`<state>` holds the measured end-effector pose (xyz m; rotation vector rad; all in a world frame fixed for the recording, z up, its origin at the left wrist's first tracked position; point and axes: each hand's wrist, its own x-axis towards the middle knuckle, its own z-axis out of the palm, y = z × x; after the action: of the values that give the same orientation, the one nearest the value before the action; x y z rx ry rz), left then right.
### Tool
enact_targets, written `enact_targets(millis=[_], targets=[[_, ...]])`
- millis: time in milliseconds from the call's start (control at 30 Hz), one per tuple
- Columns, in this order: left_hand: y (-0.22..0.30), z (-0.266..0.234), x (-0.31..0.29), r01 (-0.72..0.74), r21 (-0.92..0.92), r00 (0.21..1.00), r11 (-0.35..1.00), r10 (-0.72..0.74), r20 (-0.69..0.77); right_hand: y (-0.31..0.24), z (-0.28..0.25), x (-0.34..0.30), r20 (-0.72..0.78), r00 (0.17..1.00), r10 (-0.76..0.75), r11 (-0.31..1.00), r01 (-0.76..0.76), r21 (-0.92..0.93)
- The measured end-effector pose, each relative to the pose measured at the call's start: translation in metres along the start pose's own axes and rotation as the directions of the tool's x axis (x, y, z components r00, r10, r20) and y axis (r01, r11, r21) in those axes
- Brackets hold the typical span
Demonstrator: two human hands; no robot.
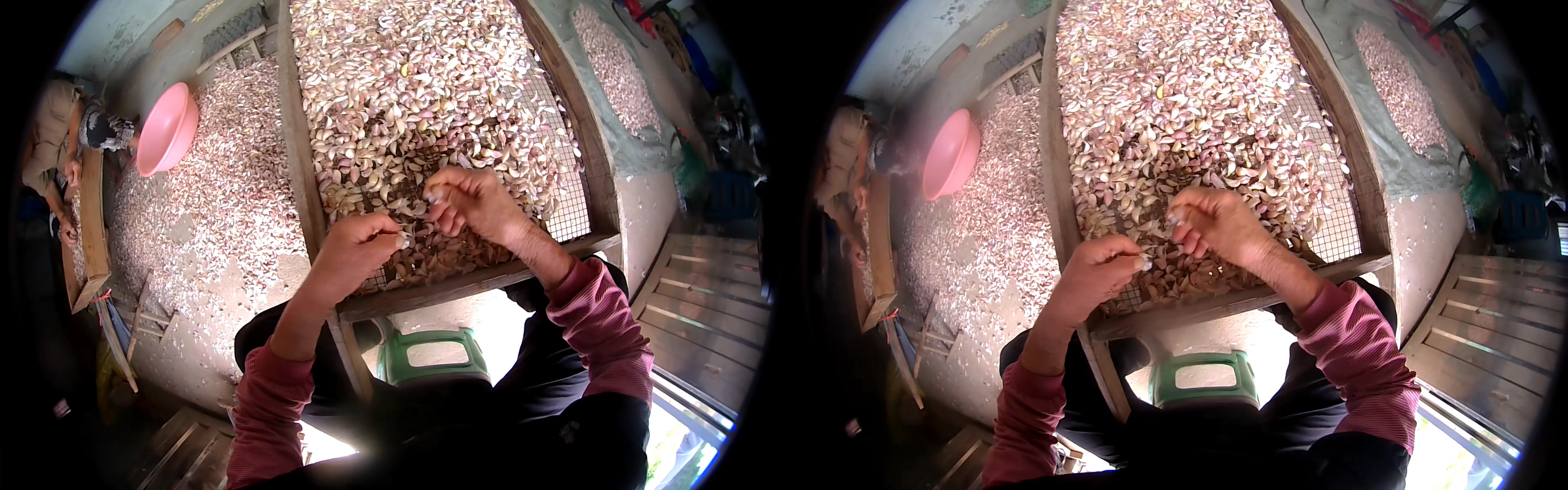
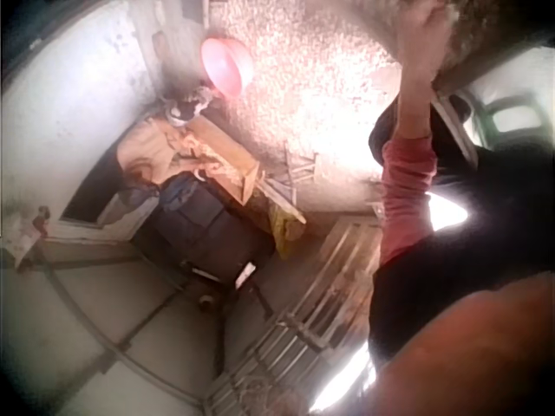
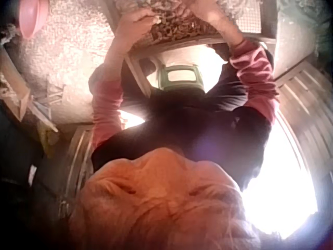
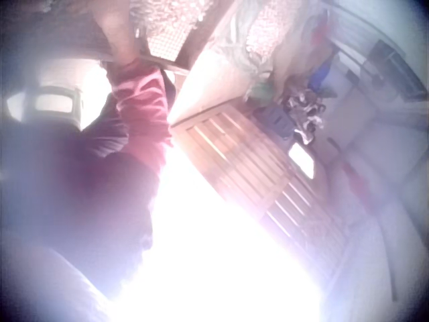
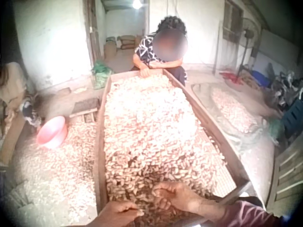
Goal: The person sorts garlic cloves by hand, picking them from a wooden mesh tray and placing individual cloves into a small pile or a separate container while seated.
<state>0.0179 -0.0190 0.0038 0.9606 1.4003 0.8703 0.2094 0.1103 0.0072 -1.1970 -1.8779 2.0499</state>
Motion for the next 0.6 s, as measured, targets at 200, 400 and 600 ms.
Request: enact_targets(millis=[200,400,600], targets=[[-0.021,0.031,0.004,-0.134,-0.048,0.991,0.99,0.133,-0.018,-0.029,0.056,0.022,0.088,0.983,-0.16,0.853,0.093,0.513],[-0.008,0.021,0.0,0.118,-0.093,0.98,0.989,-0.101,0.169,-0.037,0.052,0.091,0.052,0.686,-0.726,0.438,0.519,-0.734],[0.008,0.025,0.0,0.156,-0.15,0.983,0.976,-0.138,0.123,0.004,-0.005,0.123,0.062,0.718,-0.693,0.243,0.313,-0.918]])
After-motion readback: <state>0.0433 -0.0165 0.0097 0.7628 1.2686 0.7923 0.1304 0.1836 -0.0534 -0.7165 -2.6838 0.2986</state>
